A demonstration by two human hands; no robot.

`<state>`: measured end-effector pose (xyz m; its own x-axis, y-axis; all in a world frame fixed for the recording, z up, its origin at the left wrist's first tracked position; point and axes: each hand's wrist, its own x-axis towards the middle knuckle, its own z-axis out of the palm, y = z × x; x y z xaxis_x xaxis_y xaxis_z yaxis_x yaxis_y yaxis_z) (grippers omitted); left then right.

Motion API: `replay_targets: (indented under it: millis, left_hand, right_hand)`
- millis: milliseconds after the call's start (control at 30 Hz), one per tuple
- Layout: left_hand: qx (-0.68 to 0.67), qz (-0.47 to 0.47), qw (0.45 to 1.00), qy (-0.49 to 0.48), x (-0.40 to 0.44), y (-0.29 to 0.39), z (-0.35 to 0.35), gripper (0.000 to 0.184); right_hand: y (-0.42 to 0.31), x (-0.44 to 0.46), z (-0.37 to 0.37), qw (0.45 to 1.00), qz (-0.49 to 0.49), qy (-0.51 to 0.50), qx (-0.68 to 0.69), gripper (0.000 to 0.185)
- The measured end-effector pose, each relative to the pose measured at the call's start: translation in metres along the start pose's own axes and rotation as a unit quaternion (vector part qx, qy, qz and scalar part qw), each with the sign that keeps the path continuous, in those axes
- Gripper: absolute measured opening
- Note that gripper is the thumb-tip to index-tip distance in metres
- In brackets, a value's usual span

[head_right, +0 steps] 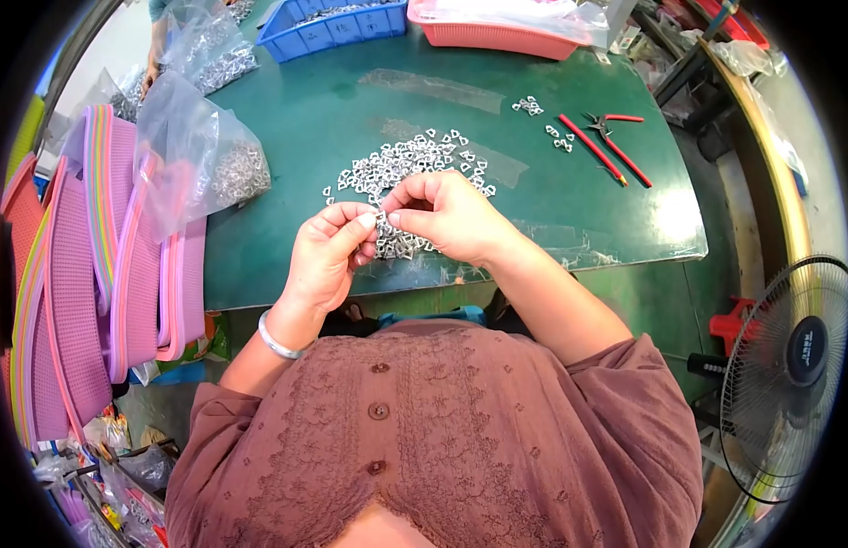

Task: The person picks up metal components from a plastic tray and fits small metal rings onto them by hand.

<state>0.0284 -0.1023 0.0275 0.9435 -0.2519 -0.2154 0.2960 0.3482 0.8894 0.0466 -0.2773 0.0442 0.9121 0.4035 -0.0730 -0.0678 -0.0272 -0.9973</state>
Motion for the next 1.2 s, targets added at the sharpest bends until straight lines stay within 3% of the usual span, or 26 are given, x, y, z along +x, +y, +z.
replay_targets:
  millis: [167, 300, 367, 500, 633, 867, 967, 1200]
  left_hand:
    - [0.004, 0.003, 1.000, 0.001, -0.002, 0.000, 0.002, 0.006]
    - [-0.067, -0.021, 0.998, -0.001, 0.001, 0.000, -0.007, 0.004]
    - [-0.116, -0.040, 0.992, 0.000, 0.001, 0.002, -0.013, 0.004]
    - [-0.164, -0.059, 0.985, -0.006, 0.000, -0.004, -0.026, 0.008]
    - [-0.177, -0.076, 0.981, -0.009, -0.002, -0.008, -0.030, 0.013]
    - [-0.072, -0.118, 0.990, -0.006, -0.004, -0.011, -0.021, 0.014]
    - [-0.011, -0.178, 0.983, -0.035, -0.005, -0.005, -0.016, 0.015]
    - [-0.014, -0.170, 0.984, -0.059, -0.004, -0.004, -0.012, 0.012]
  right_hand:
    - [0.005, -0.001, -0.001, 1.000, -0.008, -0.002, 0.007, 0.012]
    - [0.004, -0.004, -0.007, 0.990, -0.044, 0.047, -0.123, 0.010]
    - [0.010, -0.007, -0.012, 0.971, -0.087, 0.068, -0.213, 0.009]
    - [0.032, -0.013, -0.019, 0.886, -0.221, 0.006, -0.407, 0.010]
    - [0.037, -0.018, -0.007, 0.849, -0.233, 0.029, -0.473, 0.012]
    - [0.042, -0.014, -0.004, 0.854, -0.276, 0.063, -0.436, 0.008]
    - [0.030, -0.015, 0.000, 0.853, -0.330, 0.067, -0.399, 0.011]
    - [0.027, -0.014, 0.003, 0.842, -0.393, 0.076, -0.362, 0.015]
